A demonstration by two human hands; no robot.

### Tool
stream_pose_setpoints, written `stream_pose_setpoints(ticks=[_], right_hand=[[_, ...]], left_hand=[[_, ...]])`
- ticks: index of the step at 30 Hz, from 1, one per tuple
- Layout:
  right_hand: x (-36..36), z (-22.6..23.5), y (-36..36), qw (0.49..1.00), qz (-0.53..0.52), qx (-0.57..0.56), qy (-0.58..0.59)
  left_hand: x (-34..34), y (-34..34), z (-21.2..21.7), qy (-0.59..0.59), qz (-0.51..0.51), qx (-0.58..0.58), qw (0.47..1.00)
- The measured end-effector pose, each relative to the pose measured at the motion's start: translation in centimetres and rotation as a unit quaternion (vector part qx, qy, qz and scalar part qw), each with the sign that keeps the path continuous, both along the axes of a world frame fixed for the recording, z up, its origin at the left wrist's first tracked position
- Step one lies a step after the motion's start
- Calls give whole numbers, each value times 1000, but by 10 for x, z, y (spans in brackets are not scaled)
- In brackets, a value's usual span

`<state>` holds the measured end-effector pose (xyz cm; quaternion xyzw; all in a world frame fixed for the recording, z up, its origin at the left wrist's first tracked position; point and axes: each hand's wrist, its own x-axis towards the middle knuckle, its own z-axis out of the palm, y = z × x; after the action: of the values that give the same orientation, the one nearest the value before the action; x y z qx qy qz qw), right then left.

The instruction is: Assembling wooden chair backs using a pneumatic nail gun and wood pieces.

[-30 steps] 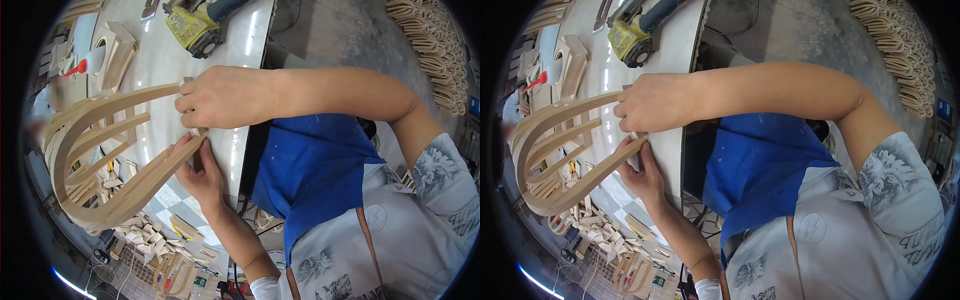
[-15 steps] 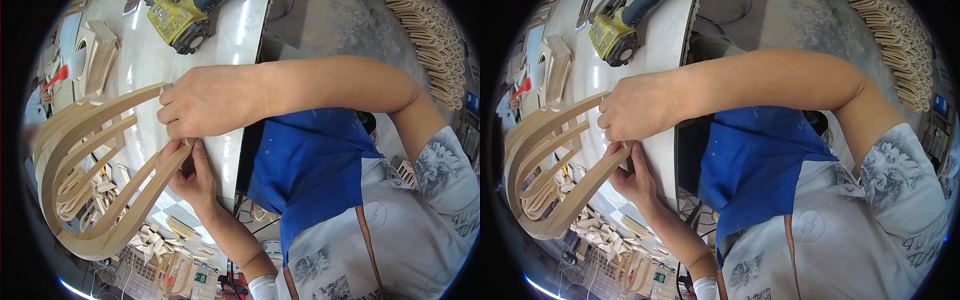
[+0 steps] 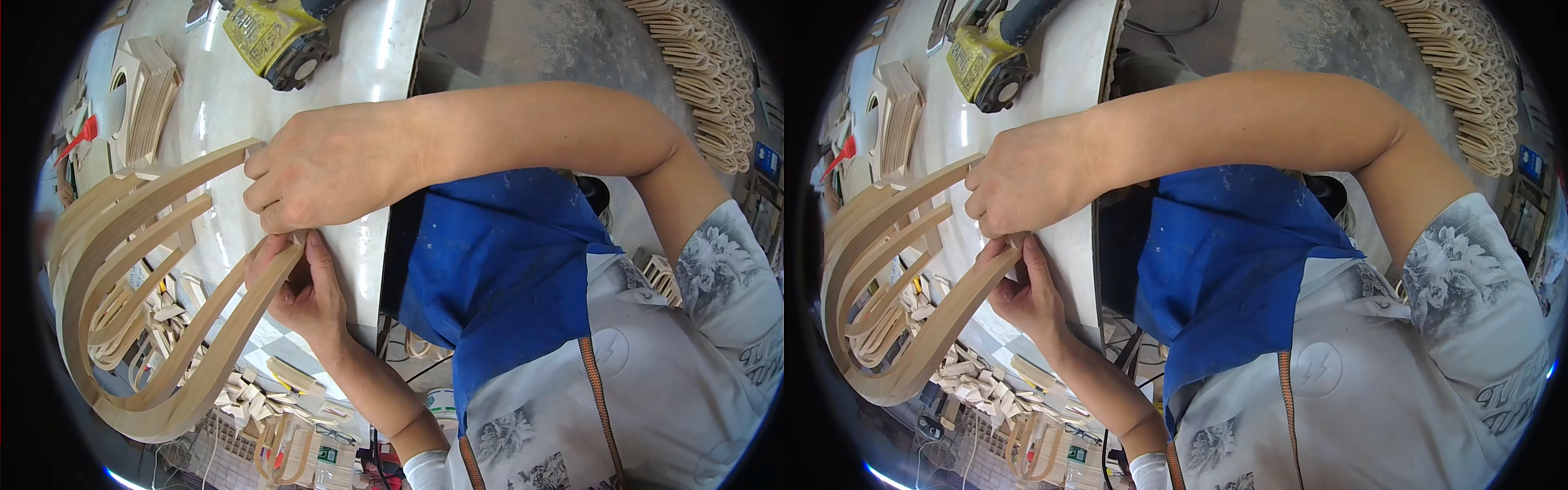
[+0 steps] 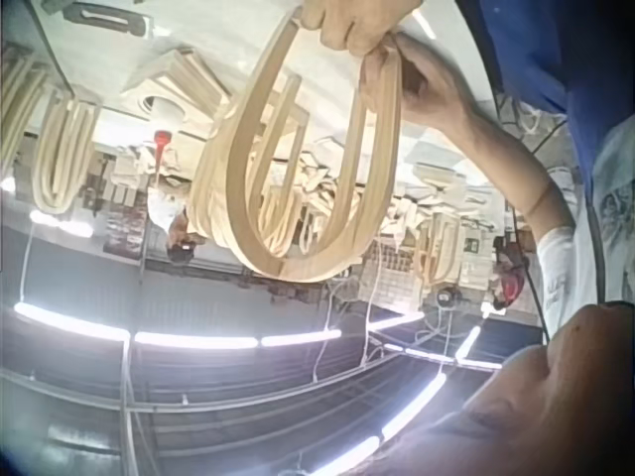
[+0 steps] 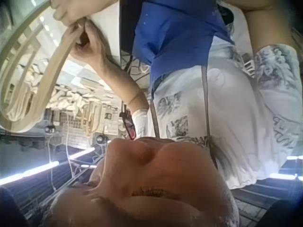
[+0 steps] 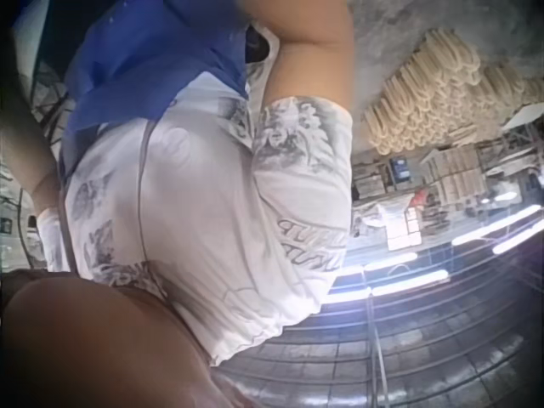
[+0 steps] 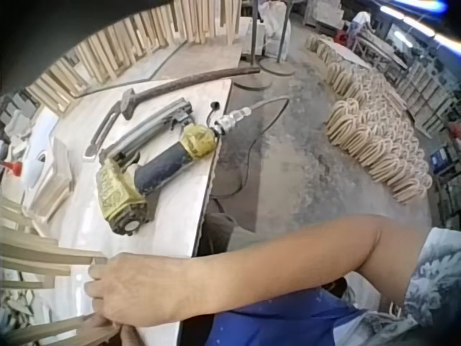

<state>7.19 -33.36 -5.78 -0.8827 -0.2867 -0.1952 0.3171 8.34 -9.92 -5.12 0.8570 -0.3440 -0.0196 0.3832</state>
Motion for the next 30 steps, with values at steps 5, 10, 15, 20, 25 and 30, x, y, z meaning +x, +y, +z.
stream_pose_setpoints(ticks=[5, 10, 15, 20, 25, 30], right_hand=[[-2, -5, 0, 999, -3, 24, -28], [-4, 0, -28, 941, -171, 75, -281], [-22, 26, -123, 923, -288, -119, -223], [-10, 18, -143, 941, -250, -224, -47], [-6, 55, -126, 937, -222, -224, 152], [-49, 174, -110, 861, -124, -134, 476]], left_hand=[[0, 1, -6, 23, 8, -39, 999], [0, 2, -2, -13, 7, -16, 1000], [3, -2, 0, -8, -3, -11, 1000], [3, 0, -1, 15, -1, -25, 1000], [3, 7, 1, 12, -8, 11, 1000], [4, 6, 0, 19, -11, -9, 1000]])
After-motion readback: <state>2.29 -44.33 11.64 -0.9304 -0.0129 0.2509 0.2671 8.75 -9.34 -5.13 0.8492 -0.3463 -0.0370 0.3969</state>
